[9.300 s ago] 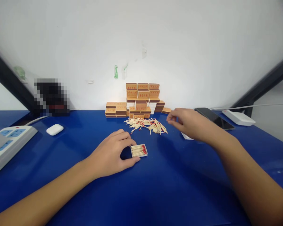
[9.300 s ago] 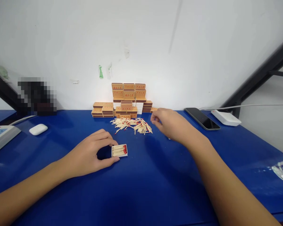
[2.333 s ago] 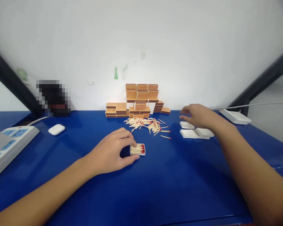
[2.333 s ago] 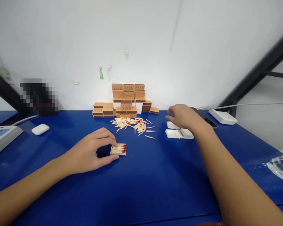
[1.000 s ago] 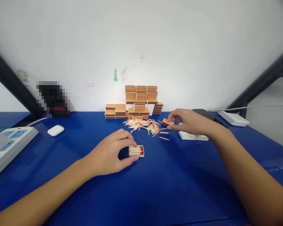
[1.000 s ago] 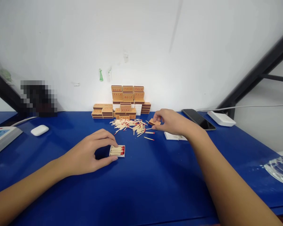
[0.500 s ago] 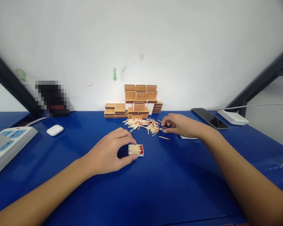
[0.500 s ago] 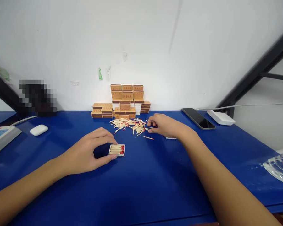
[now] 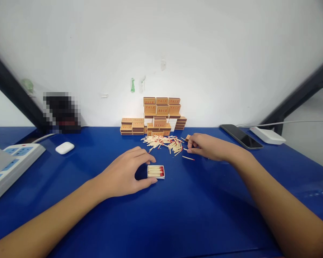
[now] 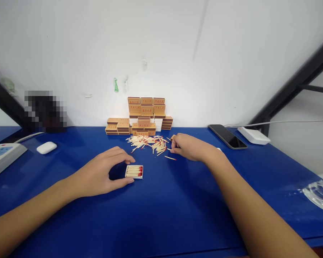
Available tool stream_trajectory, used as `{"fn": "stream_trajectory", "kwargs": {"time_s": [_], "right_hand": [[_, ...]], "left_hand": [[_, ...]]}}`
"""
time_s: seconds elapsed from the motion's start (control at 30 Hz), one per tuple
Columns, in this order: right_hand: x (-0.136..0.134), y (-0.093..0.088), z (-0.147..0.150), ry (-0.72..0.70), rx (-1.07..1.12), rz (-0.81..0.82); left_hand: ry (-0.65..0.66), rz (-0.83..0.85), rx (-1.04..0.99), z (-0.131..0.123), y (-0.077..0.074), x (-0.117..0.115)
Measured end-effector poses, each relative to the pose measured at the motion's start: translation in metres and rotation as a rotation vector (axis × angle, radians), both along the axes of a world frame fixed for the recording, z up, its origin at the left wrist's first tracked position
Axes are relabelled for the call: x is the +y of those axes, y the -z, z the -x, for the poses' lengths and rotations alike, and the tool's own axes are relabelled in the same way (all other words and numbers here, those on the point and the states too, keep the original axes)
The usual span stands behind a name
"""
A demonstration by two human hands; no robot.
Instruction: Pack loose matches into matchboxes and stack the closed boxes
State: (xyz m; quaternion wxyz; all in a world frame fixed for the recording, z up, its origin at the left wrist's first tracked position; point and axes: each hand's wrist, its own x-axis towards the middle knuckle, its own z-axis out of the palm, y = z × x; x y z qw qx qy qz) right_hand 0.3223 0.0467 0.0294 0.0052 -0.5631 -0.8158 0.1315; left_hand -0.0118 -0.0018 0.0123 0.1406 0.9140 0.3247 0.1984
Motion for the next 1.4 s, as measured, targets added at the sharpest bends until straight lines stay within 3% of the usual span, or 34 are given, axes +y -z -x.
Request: {"fn": "stream_trajectory", "kwargs": {"time_s": [0.13,0.33,0.5,0.93,1.13,1.4], "right_hand": [[0.001,0.0,-0.001,0.027,0.007,-0.025],[0.0,-0.006,0.003,0.081,-0.014,0.07],[-0.004,-0.01,0.004,0.143,-0.049,0.013],[-0.006,-0.013,-0.008,0.2,-0.126,0.174],[-0.006,-0.012,0.001,0.17,-0.115,0.045],[-0.006,-0.01,0.001,0.05,-0.012,0.023]], "left_hand": [[-0.01,0.003,0.0,0.0,0.0,0.0],[0.002,-0.014,-0.01,0.0,-0.001,-0.001],[0.003,-0.02,-0.011,0.001,-0.001,-0.001],[0.005,-0.012,-0.016,-0.001,-0.002,0.0],[0.013,-0.019,-0.022,0.0,-0.001,0.0],[0.006,-0.018,-0.03,0.0,-0.002,-0.001]]}}
